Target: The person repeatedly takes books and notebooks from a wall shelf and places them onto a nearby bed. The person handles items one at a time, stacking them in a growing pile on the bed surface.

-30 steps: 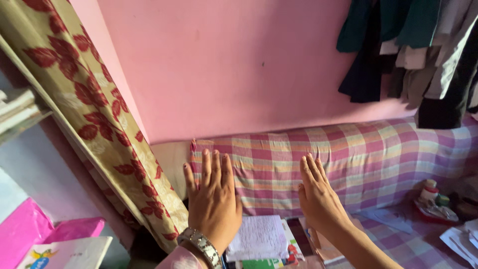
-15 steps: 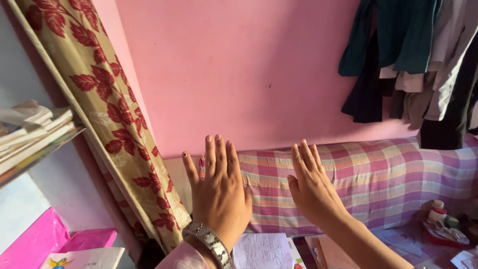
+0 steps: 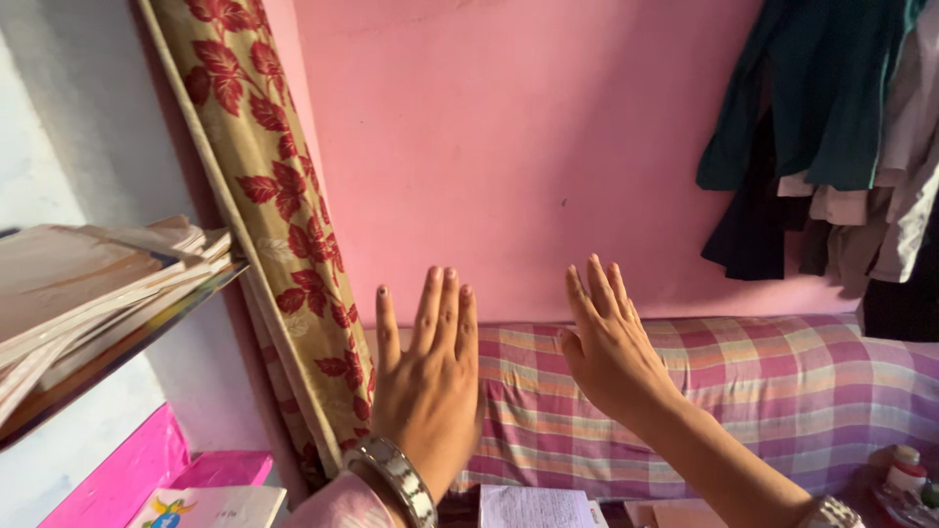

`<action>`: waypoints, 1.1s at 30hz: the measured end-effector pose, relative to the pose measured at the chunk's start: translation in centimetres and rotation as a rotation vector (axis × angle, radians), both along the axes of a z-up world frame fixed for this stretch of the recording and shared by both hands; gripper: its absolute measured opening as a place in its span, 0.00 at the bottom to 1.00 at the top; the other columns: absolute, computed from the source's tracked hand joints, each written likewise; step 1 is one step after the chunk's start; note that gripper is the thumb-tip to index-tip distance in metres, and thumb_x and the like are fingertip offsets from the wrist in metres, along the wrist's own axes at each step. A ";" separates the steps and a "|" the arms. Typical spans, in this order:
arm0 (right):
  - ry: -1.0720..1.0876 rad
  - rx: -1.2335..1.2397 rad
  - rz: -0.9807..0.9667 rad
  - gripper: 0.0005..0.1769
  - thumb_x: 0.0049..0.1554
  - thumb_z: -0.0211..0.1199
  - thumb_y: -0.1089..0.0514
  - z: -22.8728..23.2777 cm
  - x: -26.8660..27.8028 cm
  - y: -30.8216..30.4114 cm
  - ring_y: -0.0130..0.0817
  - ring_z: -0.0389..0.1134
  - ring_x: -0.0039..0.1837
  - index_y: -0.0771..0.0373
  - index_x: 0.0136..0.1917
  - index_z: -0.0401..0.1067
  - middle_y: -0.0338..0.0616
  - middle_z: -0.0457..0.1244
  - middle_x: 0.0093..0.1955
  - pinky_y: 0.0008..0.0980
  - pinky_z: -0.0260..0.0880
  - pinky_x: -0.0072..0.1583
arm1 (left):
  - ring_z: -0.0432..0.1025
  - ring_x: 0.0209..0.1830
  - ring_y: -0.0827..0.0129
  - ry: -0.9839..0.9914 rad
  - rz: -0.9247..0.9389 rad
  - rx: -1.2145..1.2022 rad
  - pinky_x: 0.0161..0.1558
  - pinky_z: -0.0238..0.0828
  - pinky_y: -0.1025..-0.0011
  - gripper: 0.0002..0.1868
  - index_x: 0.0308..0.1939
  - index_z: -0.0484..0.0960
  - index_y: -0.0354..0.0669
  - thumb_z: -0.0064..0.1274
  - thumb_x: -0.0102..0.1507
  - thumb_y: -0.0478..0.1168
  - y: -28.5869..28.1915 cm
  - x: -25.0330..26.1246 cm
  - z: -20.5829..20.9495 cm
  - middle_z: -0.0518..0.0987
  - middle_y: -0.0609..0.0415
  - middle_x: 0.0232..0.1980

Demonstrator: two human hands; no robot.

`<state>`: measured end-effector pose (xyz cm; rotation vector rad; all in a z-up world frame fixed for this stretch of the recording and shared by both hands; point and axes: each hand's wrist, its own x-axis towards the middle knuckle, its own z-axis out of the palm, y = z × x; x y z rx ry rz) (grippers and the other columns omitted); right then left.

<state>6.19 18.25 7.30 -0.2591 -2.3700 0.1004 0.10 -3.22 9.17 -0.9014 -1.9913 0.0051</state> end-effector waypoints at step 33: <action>-0.019 0.044 0.467 0.43 0.59 0.60 0.52 10.1 -7.7 -18.6 0.53 0.24 0.85 0.57 0.81 0.44 0.55 0.27 0.85 0.51 0.36 0.79 | 0.46 0.81 0.51 0.095 0.444 0.049 0.70 0.29 0.34 0.41 0.74 0.61 0.39 0.45 0.58 0.52 -24.2 -0.2 6.9 0.58 0.42 0.79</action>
